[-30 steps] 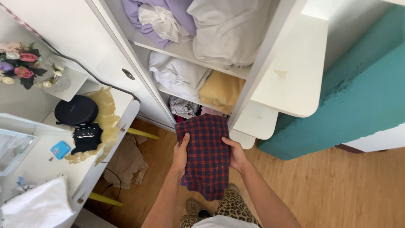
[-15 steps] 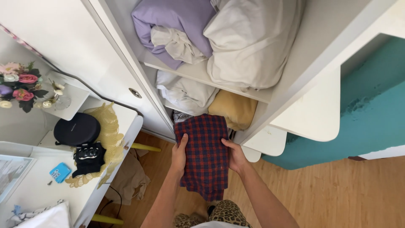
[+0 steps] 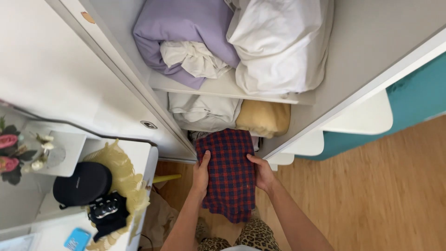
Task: The person folds a pink shirt and a plaid shirt on a white table, then places them into a wardrobe drawer. They then remove a pillow from a chair and place it on the table, proceeding to remove the pillowcase from the pillow.
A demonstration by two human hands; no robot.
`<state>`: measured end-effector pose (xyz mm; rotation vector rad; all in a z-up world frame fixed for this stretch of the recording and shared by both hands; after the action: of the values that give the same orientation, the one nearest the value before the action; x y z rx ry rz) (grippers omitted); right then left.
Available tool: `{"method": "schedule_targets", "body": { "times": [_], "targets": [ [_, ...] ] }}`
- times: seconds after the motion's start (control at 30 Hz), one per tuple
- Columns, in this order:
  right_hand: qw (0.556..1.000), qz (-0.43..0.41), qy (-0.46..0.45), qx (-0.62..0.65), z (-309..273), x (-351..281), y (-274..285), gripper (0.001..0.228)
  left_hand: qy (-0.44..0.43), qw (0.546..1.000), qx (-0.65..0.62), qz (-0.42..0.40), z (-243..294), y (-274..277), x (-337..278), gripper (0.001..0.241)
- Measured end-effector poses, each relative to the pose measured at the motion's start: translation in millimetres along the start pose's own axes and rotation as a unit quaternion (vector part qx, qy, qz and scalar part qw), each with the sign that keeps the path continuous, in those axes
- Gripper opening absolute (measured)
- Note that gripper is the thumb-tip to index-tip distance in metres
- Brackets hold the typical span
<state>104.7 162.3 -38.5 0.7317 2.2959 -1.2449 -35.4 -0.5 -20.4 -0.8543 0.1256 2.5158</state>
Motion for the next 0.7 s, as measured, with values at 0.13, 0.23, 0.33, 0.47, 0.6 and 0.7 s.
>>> {"method": "schedule_targets", "body": {
  "times": [0.13, 0.23, 0.33, 0.47, 0.6, 0.7],
  "targets": [
    [0.999, 0.023, 0.021, 0.038, 38, -1, -25, 0.077, 0.018, 0.999, 0.041, -0.024, 1, 36, 2, 0.104],
    [0.998, 0.044, 0.047, 0.025, 58, -3, -41, 0.077, 0.018, 0.997, 0.056, -0.044, -4, 56, 8, 0.101],
    [0.998, 0.067, -0.005, -0.014, 79, -4, -42, 0.079, 0.038, 0.996, 0.056, -0.053, -20, 70, 14, 0.098],
    [0.986, 0.129, -0.002, -0.110, 98, 9, -14, 0.088, 0.076, 0.993, 0.074, -0.060, -46, 74, 27, 0.097],
    [0.966, 0.182, -0.028, -0.179, 96, 18, 4, 0.091, 0.098, 0.988, 0.088, -0.079, -74, 65, 53, 0.102],
    [0.966, 0.184, -0.011, -0.182, 114, 53, 46, 0.090, 0.108, 0.985, 0.104, -0.087, -102, 59, 82, 0.108]
  ]
}}
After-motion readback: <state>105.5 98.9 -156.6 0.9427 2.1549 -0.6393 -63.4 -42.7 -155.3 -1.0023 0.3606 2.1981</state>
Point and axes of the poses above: each hand's wrist, its own x-axis towards the middle knuckle, its own y-axis out of the back of the hand, z = x × y, the point moved 3 cm from there along x, towards the middle knuckle, and after that the axes turned 2 degrees about -x, right-handed, at the moved point
